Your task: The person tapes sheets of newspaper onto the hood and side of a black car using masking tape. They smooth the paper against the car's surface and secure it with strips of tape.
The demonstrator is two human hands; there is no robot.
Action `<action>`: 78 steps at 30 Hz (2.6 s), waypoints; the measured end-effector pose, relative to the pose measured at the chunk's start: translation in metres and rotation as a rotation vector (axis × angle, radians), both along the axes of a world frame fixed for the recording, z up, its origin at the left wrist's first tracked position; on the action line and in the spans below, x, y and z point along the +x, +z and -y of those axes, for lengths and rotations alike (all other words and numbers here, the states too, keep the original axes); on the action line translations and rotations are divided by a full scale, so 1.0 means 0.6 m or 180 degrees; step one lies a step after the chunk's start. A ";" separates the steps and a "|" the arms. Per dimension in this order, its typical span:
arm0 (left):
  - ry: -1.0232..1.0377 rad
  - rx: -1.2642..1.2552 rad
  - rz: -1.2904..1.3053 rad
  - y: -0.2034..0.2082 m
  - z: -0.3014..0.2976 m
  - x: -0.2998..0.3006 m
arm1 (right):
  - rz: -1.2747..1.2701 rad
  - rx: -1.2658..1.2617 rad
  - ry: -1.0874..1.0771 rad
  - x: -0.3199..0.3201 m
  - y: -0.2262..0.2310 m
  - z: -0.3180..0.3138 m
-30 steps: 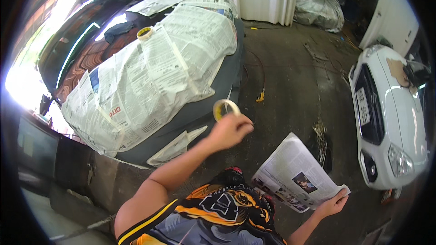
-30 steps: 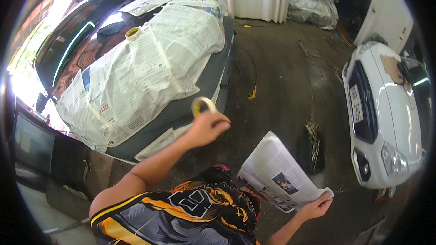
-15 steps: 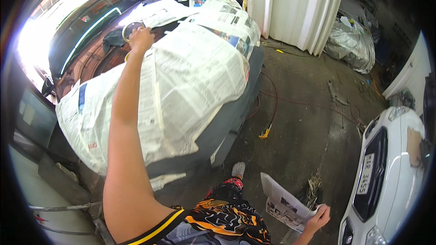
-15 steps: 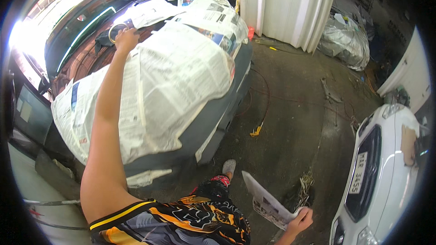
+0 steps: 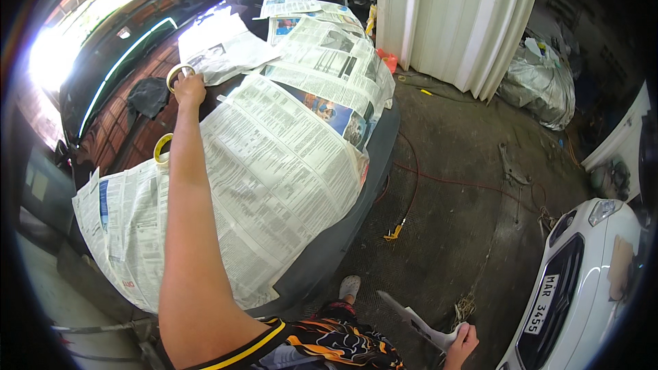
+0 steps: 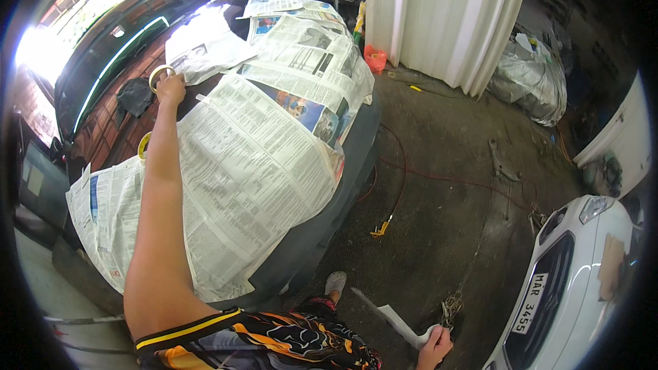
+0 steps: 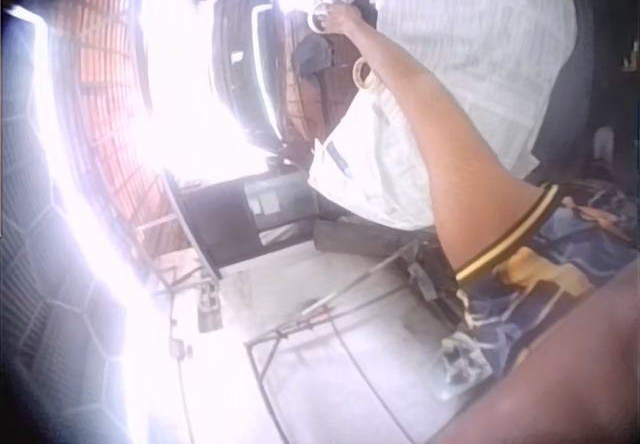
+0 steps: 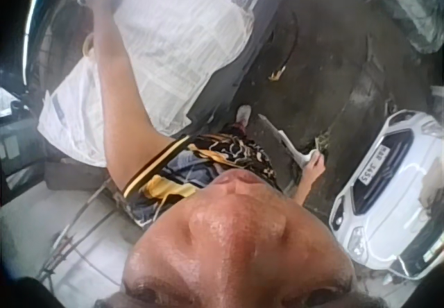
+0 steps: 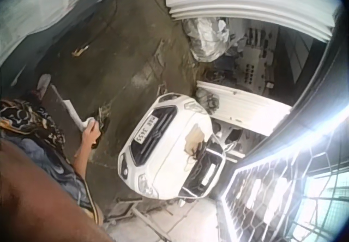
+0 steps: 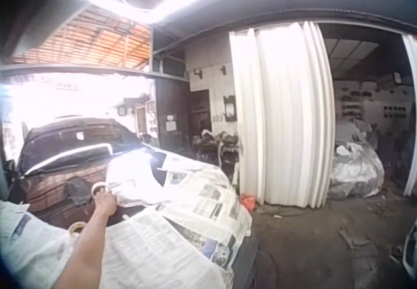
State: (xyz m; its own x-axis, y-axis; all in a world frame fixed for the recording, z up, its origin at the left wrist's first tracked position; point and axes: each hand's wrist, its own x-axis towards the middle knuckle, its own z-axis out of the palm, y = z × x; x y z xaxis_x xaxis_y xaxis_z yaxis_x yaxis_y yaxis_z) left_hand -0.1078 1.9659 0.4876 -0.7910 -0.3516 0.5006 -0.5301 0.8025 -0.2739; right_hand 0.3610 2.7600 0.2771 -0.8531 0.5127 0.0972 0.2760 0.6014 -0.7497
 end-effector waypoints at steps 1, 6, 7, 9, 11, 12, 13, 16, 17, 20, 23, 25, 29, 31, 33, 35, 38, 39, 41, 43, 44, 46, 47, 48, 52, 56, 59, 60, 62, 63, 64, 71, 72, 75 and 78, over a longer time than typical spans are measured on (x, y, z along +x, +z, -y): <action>-0.0010 -0.0239 -0.0034 0.002 0.010 0.011 | -0.0022 -0.0039 0.0097 -0.005 -0.012 -0.010; -0.0527 -0.0788 -0.2467 0.146 -0.049 0.125 | -0.0354 -0.0216 0.0455 0.012 -0.042 -0.026; -0.0723 -0.0890 -0.2608 0.176 -0.033 0.185 | -0.0397 -0.0286 0.0585 0.017 -0.044 -0.031; -0.0808 -0.1068 -0.2700 0.235 -0.052 0.322 | -0.0423 -0.0366 0.0714 0.043 -0.069 -0.047; -0.0773 -0.1355 -0.2562 0.286 -0.048 0.550 | -0.0337 -0.0493 0.0979 0.061 -0.077 -0.055; -0.0638 -0.1358 -0.2504 0.292 -0.054 0.672 | -0.0479 -0.0611 0.1195 0.067 -0.068 -0.044; -0.0573 -0.1345 -0.2459 0.288 -0.068 0.765 | -0.0454 -0.0798 0.1338 0.084 -0.085 -0.050; -0.0158 -0.0992 -0.2497 0.231 -0.158 1.023 | -0.0498 -0.1287 0.1928 0.133 -0.147 -0.057; -0.0266 -0.1191 -0.2373 0.206 -0.164 1.117 | -0.0402 -0.1387 0.2149 0.151 -0.149 -0.050; 0.0347 -0.0546 -0.2223 0.046 -0.208 1.379 | 0.0451 -0.1691 0.3138 0.205 -0.154 -0.027; 0.1467 0.0046 -0.1812 -0.217 -0.288 1.631 | 0.0653 -0.1364 0.3960 0.250 -0.143 0.046; 0.2392 0.0702 -0.1251 -0.434 -0.381 1.782 | 0.1405 -0.1111 0.4283 0.279 -0.089 0.128; 0.3799 0.3144 0.0215 -0.710 -0.703 2.024 | 0.1580 -0.0753 0.5409 0.346 -0.079 0.248; 0.3822 0.4182 0.0813 -0.768 -0.827 2.139 | 0.1765 -0.0818 0.5659 0.384 -0.072 0.322; 0.3732 0.5004 0.1293 -0.800 -0.897 2.191 | 0.1967 -0.0973 0.5867 0.406 -0.075 0.408; 0.3951 0.5184 0.1124 -0.804 -0.927 2.236 | 0.2427 -0.1085 0.5825 0.446 -0.074 0.498; 0.4419 0.5254 0.0787 -0.812 -0.917 2.297 | 0.2302 -0.1287 0.6131 0.538 -0.068 0.653; 0.4639 0.5201 0.0365 -0.816 -0.906 2.315 | 0.2147 -0.1355 0.6286 0.570 -0.080 0.706; 0.4741 0.4951 -0.0057 -0.832 -0.868 2.353 | 0.1916 -0.1465 0.6446 0.635 -0.098 0.814; 0.4750 0.4763 -0.0363 -0.834 -0.808 2.382 | 0.1749 -0.1481 0.6490 0.699 -0.103 0.923; 0.4690 0.4738 -0.0497 -0.839 -0.763 2.377 | 0.1636 -0.1324 0.6508 0.719 -0.101 0.977; 0.4558 0.4729 -0.0516 -0.833 -0.686 2.387 | 0.1630 -0.1571 0.6388 0.756 -0.102 1.076; 0.4551 0.4674 -0.0710 -0.826 -0.640 2.390 | 0.1536 -0.1748 0.6327 0.777 -0.099 1.123; 0.4538 0.4620 -0.0907 -0.815 -0.590 2.389 | 0.1396 -0.1857 0.6330 0.799 -0.078 1.164; 0.4230 0.4905 -0.0121 -0.769 -0.374 2.401 | 0.1309 -0.1812 0.6043 0.836 -0.050 1.309; 0.4060 0.4539 -0.0383 -0.775 -0.150 2.379 | 0.1356 -0.2075 0.5696 0.827 -0.071 1.459; 0.4069 0.4440 -0.0345 -0.791 0.036 2.355 | 0.1206 -0.2067 0.5365 0.822 -0.086 1.597; 0.4023 0.4494 -0.0315 -0.798 0.085 2.343 | 0.1173 -0.2107 0.5328 0.820 -0.093 1.642; 0.3784 0.4837 0.0153 -0.800 0.200 2.311 | 0.1188 -0.2022 0.5160 0.811 -0.115 1.749; 0.3663 0.4844 0.0148 -0.786 0.268 2.290 | 0.1243 -0.1864 0.5011 0.807 -0.117 1.804; 0.3611 0.4869 0.0107 -0.766 0.329 2.265 | 0.1282 -0.1883 0.4892 0.805 -0.131 1.860; 0.3035 0.3918 -0.0853 -0.563 0.748 2.180 | 0.0880 0.0714 0.8460 0.832 -0.006 2.200; 0.2859 0.3721 -0.0782 -0.510 0.823 2.173 | 0.0598 0.0694 0.8927 0.857 -0.011 2.226; 0.2446 0.3413 -0.0484 -0.382 0.906 2.144 | 0.0850 0.0978 0.8997 0.916 0.001 2.224; 0.2436 0.3335 -0.1064 -0.346 0.859 2.116 | 0.0152 0.0803 0.9456 0.983 0.022 2.229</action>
State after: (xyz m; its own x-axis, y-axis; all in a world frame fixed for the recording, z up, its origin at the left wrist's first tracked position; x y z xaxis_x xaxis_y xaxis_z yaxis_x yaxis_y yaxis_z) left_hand 1.1617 1.4502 0.2798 -0.1173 -0.9823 -0.1461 -0.8576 0.0261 0.5136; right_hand 0.9511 1.4227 0.2903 0.7634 -0.6433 -0.0586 -0.4893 -0.5165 -0.7027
